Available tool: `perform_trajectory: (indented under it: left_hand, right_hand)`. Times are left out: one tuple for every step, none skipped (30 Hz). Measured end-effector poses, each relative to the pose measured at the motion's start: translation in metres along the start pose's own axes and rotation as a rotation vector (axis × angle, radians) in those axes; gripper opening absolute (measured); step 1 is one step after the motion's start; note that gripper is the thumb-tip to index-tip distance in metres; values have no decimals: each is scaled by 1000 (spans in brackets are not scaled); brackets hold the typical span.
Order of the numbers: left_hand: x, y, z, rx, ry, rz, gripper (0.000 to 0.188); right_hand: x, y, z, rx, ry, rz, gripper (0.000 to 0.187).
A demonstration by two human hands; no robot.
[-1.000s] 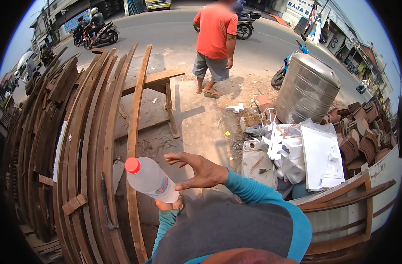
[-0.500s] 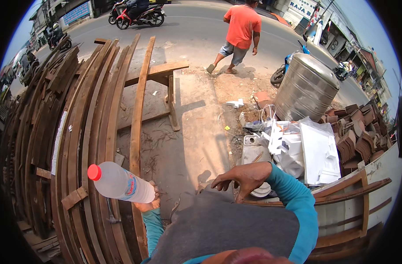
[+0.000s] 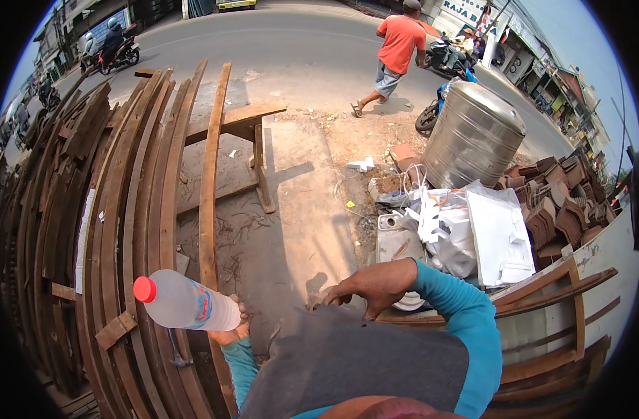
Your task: The person uses a hammer and a prying tool to remove wooden pieces from a structure, then accepts a bottle of water and walks into a woodworking shop.
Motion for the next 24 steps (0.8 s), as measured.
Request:
perform_trajectory:
  left_hand:
    - [2, -5, 0, -5, 0, -27, 62]
    - [1, -9, 0, -8, 2, -52, 64]
    - [-2, -14, -1, -4, 18, -47, 64]
    - [0, -18, 0, 14, 2, -56, 67]
    - [3, -22, -1, 38, -6, -64, 69]
    - [4, -27, -2, 59, 39, -43, 69]
    - [4, -30, 0, 37, 3, -63, 71]
    - [7, -28, 1, 25, -27, -85, 73]
    - [9, -17, 1, 64, -57, -93, 76]
    - [14, -10, 0, 104, -85, -104, 79]
    - [18, -11, -1, 125, -10, -86, 79]
    - [18, -12, -1, 85, -37, -170, 92]
    - [17, -11, 0, 38, -80, -259, 106]
    - [21, -13, 3, 49, -31, -246, 106]
    - [24, -13, 5, 29, -61, -264, 106]
    - [27, -12, 6, 10, -96, -285, 106]
    - [36, -1, 5, 5, 9, -212, 88]
    - [40, -3, 4, 10, 41, -199, 88]
    - [43, -3, 1, 46, 22, -236, 87]
    - [47, -3, -1, 81, 1, -274, 86]
    - [53, -5, -1, 79, 25, -267, 86]
    - [59, -3, -4, 14, 30, -252, 87]
    - [62, -2, -7, -51, 33, -236, 88]
    - [62, -1, -11, -50, 47, -233, 88]
  right_hand:
    - [1, -9, -6, -102, -74, -12, 74]
    - [1, -16, -10, -203, -147, -28, 75]
    - [-1, -22, -9, -194, -156, -41, 75]
    - [-5, -28, -11, -224, -258, -1, 77]
    - [-10, -36, -15, -252, -360, 29, 79]
    - [-14, -40, -22, -235, -378, -19, 79]
    - [-22, -48, -28, -204, -371, 138, 80]
    - [-32, -56, -34, -168, -367, 290, 82]
    - [-44, -57, -35, -161, -435, 402, 83]
    - [-57, -57, -40, -169, -463, 458, 82]
    - [-73, -54, -44, -150, -477, 466, 85]
    - [-94, -51, -47, -134, -494, 478, 87]
    - [-113, -46, -48, -171, -470, 432, 94]
    - [-135, -38, -53, -117, -484, 423, 98]
    - [-154, -30, -59, -96, -541, 413, 100]
    - [-172, -23, -66, -74, -595, 405, 102]
    - [-188, -16, -67, -70, -619, 373, 102]
    - [-203, -11, -67, -106, -732, 376, 104]
    - [-212, -7, -67, -146, -843, 382, 107]
    - [-219, -3, -64, -147, -862, 362, 107]
    - [-225, 2, -60, -260, -846, 252, 107]
    - [-226, 6, -57, -366, -818, 146, 108]
    - [-225, 10, -55, -363, -826, 132, 108]
    - [-222, 14, -54, -454, -867, 130, 104]
Point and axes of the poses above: each hand's wrist, its own x-axis away from the middle knuckle, its own y-axis out of the palm, z = x × y, the point moved 2 cm from there along -x, towards the middle knuckle, and after that the axes turned 3 degrees about -y, right-handed, at the moved point
